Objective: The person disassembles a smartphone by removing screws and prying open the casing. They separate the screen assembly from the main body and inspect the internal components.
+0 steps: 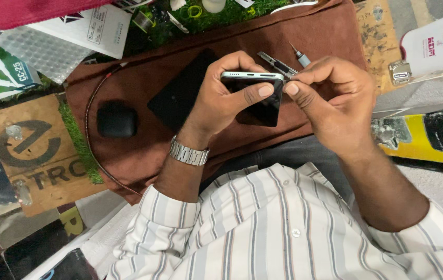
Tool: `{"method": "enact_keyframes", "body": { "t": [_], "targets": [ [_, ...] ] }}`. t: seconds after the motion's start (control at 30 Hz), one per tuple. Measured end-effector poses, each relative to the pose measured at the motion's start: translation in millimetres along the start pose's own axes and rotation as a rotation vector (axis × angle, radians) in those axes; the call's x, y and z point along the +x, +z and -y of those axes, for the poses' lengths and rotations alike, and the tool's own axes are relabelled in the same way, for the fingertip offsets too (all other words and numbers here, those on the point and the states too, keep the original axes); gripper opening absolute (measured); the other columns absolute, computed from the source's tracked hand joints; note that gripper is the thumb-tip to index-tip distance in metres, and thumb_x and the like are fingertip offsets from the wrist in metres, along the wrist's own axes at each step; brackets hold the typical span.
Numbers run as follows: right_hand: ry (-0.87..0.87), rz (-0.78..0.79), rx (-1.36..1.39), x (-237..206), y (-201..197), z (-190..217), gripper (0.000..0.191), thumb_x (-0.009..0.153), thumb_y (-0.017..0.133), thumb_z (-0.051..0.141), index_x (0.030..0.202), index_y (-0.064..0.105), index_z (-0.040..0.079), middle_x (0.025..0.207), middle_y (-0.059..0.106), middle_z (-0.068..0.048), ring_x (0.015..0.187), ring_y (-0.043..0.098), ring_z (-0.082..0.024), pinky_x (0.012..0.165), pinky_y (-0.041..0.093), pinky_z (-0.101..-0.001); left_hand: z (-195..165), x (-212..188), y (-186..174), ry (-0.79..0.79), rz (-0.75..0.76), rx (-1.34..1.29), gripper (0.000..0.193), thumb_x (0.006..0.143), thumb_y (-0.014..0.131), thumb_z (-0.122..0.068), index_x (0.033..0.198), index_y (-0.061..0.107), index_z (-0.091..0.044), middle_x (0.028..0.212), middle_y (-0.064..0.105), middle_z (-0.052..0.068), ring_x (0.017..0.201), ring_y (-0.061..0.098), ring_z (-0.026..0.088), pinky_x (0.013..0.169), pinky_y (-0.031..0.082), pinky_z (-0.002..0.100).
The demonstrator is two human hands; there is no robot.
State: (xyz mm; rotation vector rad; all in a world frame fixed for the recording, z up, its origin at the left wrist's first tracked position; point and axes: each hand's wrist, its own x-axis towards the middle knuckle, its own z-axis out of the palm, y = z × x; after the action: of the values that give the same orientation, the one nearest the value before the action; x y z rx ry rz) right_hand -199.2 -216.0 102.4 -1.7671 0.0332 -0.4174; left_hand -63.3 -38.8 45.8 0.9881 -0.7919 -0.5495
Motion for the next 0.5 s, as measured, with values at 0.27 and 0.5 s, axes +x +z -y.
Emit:
{"method": "enact_keyframes", "body": {
  "t": [0.27,0.5],
  "targets": [
    [0.052,0.053,-0.059,9.0,-7.2,22.0,0.018,0.103,0.074,-0.009,0.094,0.061,-0.002,0.095,0.069,-0.006,0.084,0.063,-0.005,0.075,0.050,-0.0185,-7.9,-0.9,11.1,0.010,-0.022,0.126,0.020,0.096,0.083,-0.015,0.101,0.068,-0.003,0.093,0.069,0.000,0.082,0.062,0.004,0.079,0.051,0.022],
    [-0.143,-0.143,-0.524,-5.9,18.0,32.9,0.021,0.106,0.078,-0.005,0.092,0.062,-0.004,0.088,0.068,-0.009,0.079,0.062,-0.011,0.072,0.048,-0.0236,-11.3,0.5,17.7,0.002,-0.055,0.117,0.018,0.098,0.081,-0.014,0.102,0.068,-0.003,0.097,0.070,0.000,0.085,0.064,0.004,0.078,0.053,0.021]
  ]
}}
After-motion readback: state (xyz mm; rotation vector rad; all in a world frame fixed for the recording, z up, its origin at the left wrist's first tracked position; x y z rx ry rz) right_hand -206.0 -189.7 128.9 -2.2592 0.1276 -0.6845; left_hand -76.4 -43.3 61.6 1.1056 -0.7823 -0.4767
